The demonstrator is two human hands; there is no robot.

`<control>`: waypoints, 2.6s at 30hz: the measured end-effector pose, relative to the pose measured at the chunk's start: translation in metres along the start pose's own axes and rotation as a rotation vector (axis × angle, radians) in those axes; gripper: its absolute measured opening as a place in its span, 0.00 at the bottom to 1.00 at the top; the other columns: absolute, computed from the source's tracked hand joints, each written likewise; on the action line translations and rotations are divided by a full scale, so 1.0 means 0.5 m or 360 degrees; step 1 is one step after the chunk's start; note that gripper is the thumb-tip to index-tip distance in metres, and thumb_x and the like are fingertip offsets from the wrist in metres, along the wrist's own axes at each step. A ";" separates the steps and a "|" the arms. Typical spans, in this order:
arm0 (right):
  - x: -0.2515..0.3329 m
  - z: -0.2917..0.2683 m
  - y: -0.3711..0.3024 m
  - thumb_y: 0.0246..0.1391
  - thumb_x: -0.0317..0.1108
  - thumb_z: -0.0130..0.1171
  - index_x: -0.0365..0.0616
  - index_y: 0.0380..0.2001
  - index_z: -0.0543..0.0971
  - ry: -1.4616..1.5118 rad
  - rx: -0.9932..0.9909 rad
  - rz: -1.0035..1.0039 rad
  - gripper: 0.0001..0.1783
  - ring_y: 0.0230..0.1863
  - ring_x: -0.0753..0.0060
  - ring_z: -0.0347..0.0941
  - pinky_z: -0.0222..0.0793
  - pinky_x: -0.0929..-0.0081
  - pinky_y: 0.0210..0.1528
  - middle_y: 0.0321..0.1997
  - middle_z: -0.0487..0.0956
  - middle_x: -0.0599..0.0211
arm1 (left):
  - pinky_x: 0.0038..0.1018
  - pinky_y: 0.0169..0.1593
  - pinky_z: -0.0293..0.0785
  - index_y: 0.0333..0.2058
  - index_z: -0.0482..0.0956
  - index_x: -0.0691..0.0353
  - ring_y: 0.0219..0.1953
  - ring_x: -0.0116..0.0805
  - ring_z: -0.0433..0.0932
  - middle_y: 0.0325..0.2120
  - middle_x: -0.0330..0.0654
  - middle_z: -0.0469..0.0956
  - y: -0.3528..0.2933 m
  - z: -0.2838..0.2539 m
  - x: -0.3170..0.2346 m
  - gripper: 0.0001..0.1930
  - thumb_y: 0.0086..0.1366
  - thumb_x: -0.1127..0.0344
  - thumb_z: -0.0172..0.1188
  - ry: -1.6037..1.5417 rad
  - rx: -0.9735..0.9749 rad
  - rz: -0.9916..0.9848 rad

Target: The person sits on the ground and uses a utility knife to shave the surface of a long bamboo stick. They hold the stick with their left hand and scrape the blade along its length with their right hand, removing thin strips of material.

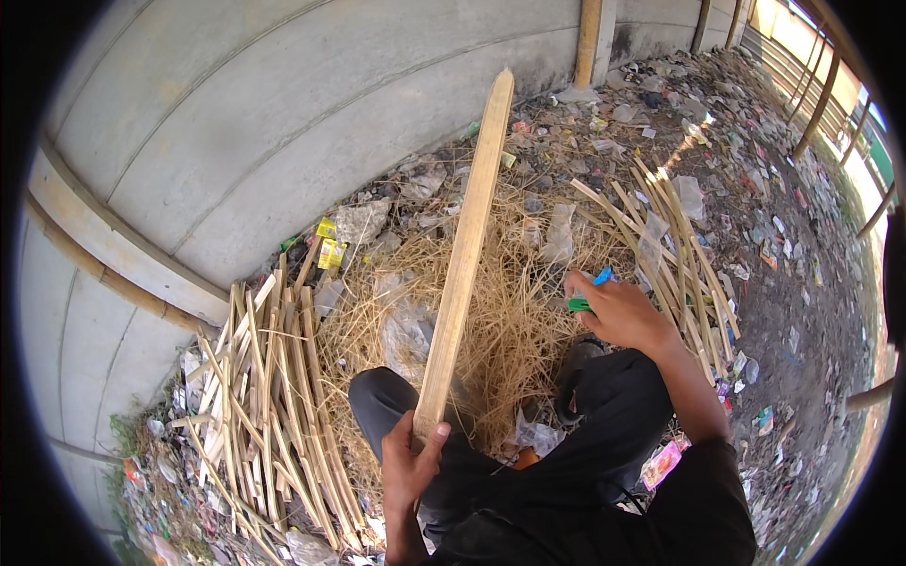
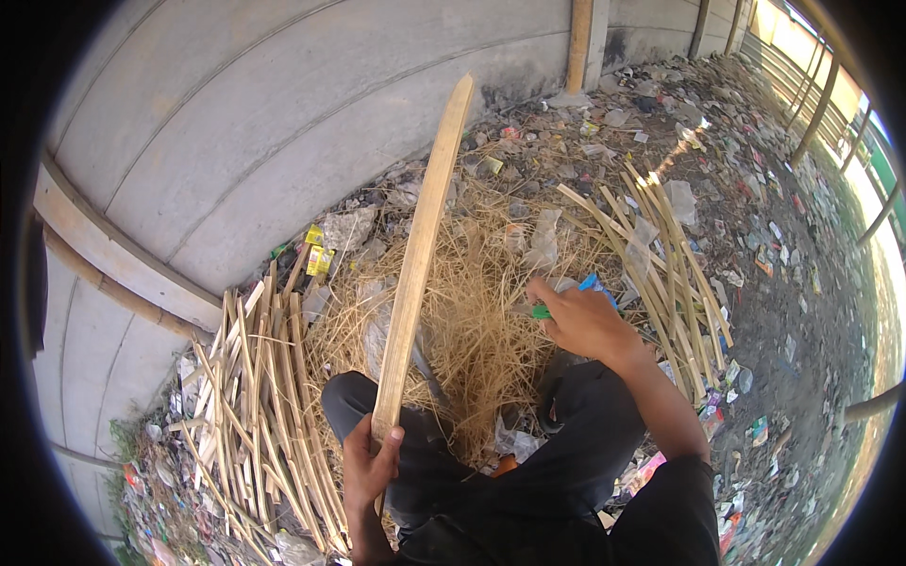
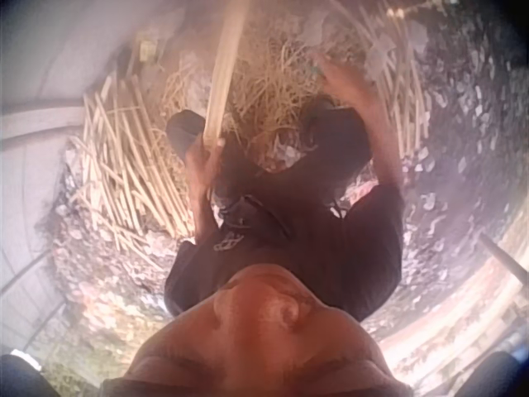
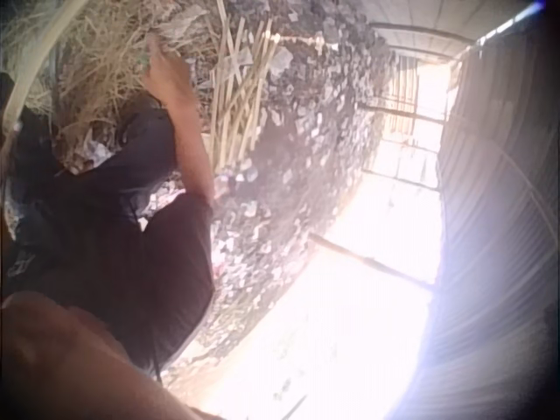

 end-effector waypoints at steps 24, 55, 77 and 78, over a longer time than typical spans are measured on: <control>0.154 -0.062 -0.062 0.71 0.40 0.68 0.44 0.52 0.77 0.0717 -0.0858 -0.0604 0.16 0.29 0.51 0.87 0.80 0.59 0.31 0.35 0.88 0.59 | 0.24 0.27 0.73 0.43 0.83 0.67 0.22 0.21 0.78 0.22 0.36 0.80 0.033 0.087 -0.070 0.12 0.81 0.62 0.63 -0.0171 0.0215 0.0290; 0.261 0.000 -0.094 0.61 0.43 0.77 0.43 0.45 0.86 0.0315 -0.0975 -0.0947 0.18 0.22 0.63 0.82 0.76 0.68 0.23 0.29 0.83 0.66 | 0.28 0.26 0.72 0.42 0.83 0.68 0.20 0.25 0.79 0.21 0.40 0.81 0.035 0.135 -0.157 0.13 0.83 0.63 0.59 0.0050 -0.0017 0.0562; 0.222 -0.042 -0.081 0.64 0.44 0.75 0.48 0.46 0.84 0.0202 -0.1181 -0.0799 0.15 0.23 0.69 0.82 0.75 0.70 0.23 0.29 0.82 0.71 | 0.28 0.26 0.73 0.39 0.83 0.70 0.21 0.27 0.80 0.22 0.42 0.83 0.019 0.125 -0.134 0.17 0.84 0.61 0.57 0.0213 -0.0010 0.0510; 0.222 -0.041 -0.080 0.63 0.44 0.75 0.48 0.45 0.84 0.0190 -0.1190 -0.0802 0.15 0.23 0.68 0.82 0.75 0.70 0.23 0.29 0.82 0.71 | 0.29 0.26 0.74 0.39 0.83 0.70 0.20 0.28 0.80 0.21 0.43 0.82 0.019 0.124 -0.141 0.16 0.83 0.62 0.58 0.0191 -0.0025 0.0520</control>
Point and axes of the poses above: each hand's wrist, its own y-axis towards the middle knuckle, its own z-axis out of the palm, x = y × z, the point moved 7 cm from there along y, towards the middle knuckle
